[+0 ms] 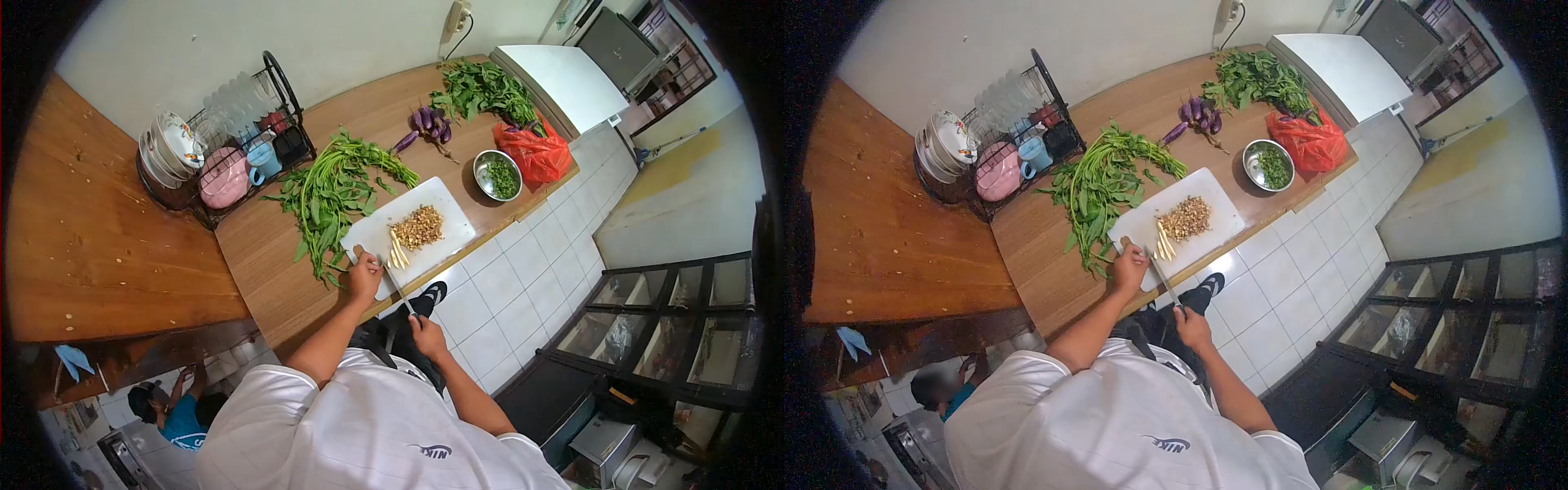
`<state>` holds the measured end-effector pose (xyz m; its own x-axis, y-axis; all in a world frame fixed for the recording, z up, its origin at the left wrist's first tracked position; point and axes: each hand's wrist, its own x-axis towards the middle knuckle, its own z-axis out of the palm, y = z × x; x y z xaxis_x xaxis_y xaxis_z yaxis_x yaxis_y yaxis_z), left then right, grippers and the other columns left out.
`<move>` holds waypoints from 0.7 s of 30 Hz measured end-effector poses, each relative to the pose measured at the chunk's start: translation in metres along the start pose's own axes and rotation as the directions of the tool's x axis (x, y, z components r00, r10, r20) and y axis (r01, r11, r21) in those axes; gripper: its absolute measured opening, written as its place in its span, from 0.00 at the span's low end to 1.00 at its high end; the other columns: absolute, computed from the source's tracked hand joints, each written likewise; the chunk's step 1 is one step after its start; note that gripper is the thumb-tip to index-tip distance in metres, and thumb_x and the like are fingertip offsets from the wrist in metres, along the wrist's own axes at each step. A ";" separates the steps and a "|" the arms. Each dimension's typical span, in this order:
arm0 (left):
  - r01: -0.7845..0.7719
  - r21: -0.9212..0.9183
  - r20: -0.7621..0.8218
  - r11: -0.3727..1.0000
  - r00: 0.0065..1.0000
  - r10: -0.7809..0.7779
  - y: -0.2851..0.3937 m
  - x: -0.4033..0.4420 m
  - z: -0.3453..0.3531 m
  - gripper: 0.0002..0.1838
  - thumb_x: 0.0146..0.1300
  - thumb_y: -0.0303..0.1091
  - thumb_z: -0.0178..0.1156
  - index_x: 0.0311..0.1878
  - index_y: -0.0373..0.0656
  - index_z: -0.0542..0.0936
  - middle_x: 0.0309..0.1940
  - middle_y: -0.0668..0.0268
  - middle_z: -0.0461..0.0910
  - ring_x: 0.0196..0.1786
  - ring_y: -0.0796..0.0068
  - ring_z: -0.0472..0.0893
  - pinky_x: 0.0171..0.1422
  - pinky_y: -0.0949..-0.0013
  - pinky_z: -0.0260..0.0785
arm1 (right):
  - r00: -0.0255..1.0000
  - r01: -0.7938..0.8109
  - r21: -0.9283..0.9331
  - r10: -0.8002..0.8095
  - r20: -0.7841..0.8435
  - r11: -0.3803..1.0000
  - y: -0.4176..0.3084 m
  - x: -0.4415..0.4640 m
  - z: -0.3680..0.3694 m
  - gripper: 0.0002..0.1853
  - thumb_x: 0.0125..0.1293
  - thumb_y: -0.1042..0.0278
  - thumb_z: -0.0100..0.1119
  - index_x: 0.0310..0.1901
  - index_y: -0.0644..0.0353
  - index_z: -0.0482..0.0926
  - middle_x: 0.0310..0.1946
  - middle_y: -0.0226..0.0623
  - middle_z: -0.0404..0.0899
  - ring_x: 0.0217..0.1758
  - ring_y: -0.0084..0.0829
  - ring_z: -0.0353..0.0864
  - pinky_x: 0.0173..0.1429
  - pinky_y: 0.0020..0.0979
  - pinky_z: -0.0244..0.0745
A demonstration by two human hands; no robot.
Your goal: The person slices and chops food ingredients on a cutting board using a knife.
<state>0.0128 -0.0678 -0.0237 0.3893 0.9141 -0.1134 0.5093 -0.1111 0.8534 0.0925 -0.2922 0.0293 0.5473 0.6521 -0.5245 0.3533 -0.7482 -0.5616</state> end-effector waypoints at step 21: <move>-0.035 -0.067 -0.008 0.997 0.999 0.035 -0.002 -0.007 -0.001 0.15 0.56 0.22 0.72 0.44 0.42 0.79 0.34 0.59 0.89 0.37 0.64 0.90 0.44 0.61 0.82 | 0.997 0.069 -0.042 -0.070 -0.024 0.997 -0.023 0.024 0.007 0.32 0.80 0.36 0.44 0.44 0.63 0.82 0.41 0.64 0.84 0.50 0.67 0.83 0.56 0.57 0.77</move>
<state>0.0085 -0.0732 -0.0240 0.4006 0.9128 -0.0795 0.4430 -0.1169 0.8889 0.0923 -0.2588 0.0255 0.5394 0.6996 -0.4686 0.4216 -0.7061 -0.5689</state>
